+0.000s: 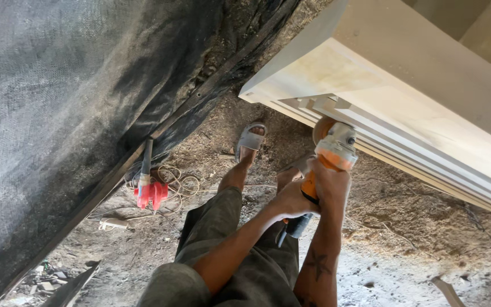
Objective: The person sands the inner grooves and surfaces of a wooden frame using a handheld power sander.
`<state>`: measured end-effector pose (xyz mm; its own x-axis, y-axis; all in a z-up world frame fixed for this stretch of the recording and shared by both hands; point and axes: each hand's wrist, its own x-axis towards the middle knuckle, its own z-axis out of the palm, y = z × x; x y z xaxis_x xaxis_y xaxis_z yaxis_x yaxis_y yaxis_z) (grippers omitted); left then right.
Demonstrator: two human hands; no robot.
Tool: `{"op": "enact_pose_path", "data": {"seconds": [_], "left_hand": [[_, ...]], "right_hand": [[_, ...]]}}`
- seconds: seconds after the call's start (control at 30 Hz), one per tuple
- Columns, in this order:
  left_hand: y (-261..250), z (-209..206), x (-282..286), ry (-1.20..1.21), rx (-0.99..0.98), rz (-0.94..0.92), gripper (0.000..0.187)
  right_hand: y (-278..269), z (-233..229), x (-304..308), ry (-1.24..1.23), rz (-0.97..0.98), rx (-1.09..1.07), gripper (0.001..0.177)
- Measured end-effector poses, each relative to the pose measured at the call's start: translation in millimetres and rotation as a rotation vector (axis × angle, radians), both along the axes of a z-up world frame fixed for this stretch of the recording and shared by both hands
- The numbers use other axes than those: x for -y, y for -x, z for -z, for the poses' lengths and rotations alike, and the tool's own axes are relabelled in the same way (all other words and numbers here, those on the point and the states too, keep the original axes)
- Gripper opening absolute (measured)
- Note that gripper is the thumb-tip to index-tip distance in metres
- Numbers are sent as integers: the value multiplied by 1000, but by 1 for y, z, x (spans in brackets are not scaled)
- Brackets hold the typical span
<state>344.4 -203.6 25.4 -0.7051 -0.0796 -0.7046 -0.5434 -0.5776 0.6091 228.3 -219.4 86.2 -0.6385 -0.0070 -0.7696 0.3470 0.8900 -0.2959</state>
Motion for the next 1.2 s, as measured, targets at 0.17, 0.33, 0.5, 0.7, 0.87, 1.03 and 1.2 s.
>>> {"op": "enact_pose_path", "data": {"seconds": [0.17,0.33,0.5,0.7,0.87,1.03,1.2], "left_hand": [[-10,2,3,-51,11,-18,56],[-31,11,13,-22,12,-172,59],[-17,8,0,-94,38,-87,58],[5,1,-13,-84,-1,-80,55],[-18,3,2,-136,133,-25,46],[-26,9,2,-77,123,-97,46],[4,11,-32,-104,114,-142,43]], "right_hand": [[-9,3,4,-15,-14,38,46],[-23,17,19,92,-148,10,46],[-13,11,5,-18,-70,75,44],[9,7,-13,15,-45,-37,41],[-10,21,-1,112,-177,-16,39],[-13,19,3,103,-198,-34,40],[18,12,-23,86,-177,43,41]]}}
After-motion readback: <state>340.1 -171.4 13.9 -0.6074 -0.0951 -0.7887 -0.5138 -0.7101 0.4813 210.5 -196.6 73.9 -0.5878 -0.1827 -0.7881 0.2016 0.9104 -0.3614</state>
